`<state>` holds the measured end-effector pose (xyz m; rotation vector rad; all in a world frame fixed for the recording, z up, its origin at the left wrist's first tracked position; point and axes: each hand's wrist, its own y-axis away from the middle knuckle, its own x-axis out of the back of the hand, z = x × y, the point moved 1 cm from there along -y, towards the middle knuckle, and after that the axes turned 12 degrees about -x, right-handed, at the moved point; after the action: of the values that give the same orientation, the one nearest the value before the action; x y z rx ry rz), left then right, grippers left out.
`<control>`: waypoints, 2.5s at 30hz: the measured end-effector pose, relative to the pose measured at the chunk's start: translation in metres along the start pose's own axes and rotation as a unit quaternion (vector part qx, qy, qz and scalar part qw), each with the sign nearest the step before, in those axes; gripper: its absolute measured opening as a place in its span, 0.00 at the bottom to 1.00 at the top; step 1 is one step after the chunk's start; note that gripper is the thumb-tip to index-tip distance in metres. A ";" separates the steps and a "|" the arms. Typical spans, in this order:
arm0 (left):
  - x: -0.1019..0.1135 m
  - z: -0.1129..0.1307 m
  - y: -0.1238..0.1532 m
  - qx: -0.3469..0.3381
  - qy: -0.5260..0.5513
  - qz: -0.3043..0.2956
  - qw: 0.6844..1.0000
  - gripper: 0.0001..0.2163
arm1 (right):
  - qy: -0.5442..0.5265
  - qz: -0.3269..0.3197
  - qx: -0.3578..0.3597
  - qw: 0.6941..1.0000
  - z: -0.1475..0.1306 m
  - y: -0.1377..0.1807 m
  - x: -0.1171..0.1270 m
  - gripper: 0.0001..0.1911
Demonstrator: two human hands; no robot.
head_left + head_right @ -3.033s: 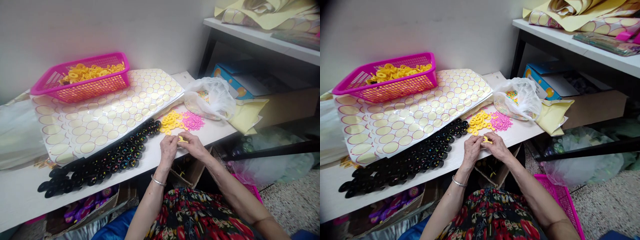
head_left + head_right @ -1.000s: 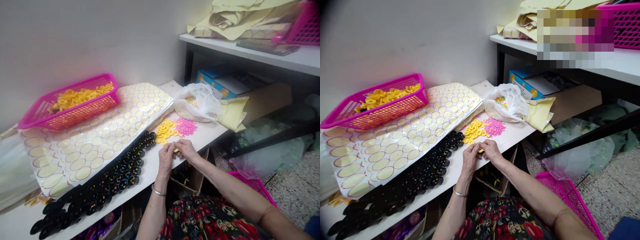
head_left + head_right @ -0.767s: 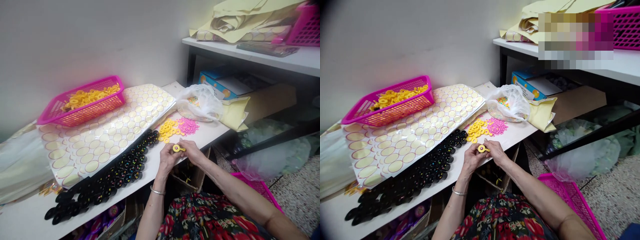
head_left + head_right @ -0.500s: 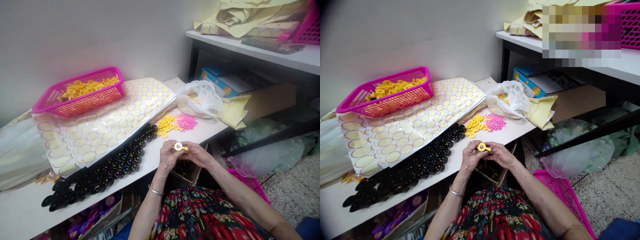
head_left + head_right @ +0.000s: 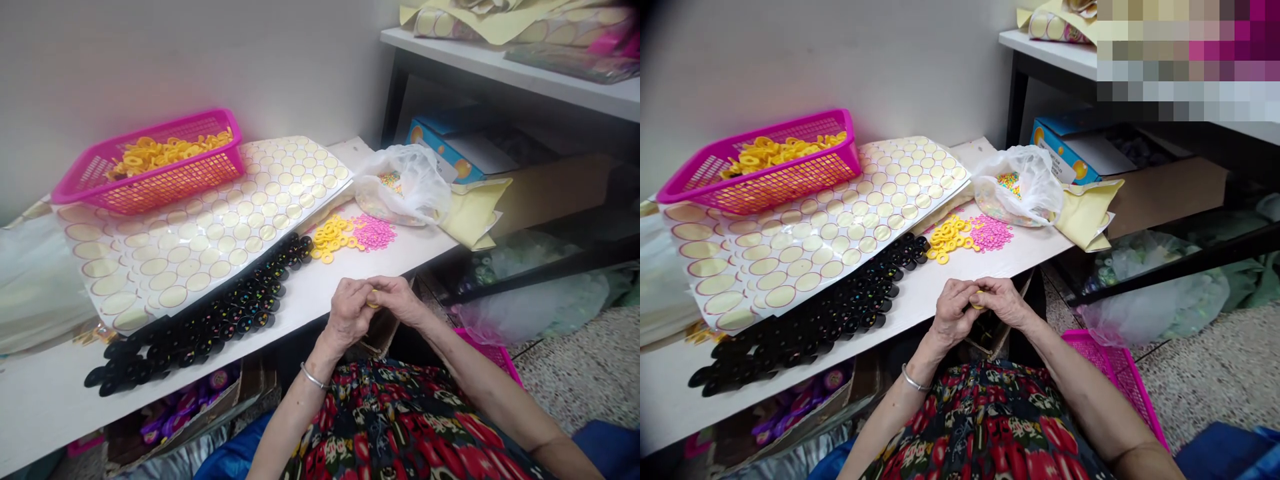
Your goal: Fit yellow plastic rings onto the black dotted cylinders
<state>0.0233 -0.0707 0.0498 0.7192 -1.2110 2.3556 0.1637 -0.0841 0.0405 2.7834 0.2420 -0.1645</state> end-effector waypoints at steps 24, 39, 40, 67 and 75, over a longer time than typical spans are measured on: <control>-0.007 0.007 0.026 0.045 0.045 -0.030 0.998 0.08 | -0.055 -0.149 -0.123 0.980 0.015 0.009 -0.002 0.23; 0.070 -0.075 -0.028 0.207 -0.429 -0.125 0.870 0.08 | 0.448 -0.054 -0.098 0.887 0.031 -0.017 0.009 0.09; 0.070 -0.077 -0.028 0.206 -0.430 -0.132 0.869 0.07 | 0.407 -0.119 -0.119 0.898 0.025 -0.013 0.011 0.09; 0.017 -0.059 -0.002 0.171 -0.096 0.039 0.980 0.08 | 0.513 0.318 0.078 0.793 -0.013 -0.064 0.064 0.08; 0.002 -0.070 0.013 0.200 -0.008 0.110 0.974 0.17 | 0.624 0.306 0.076 0.715 -0.014 -0.068 0.057 0.12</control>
<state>-0.0042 -0.0190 0.0085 0.7605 -0.8651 2.8268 0.2076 -0.0077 0.0232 2.4192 -0.4269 1.9180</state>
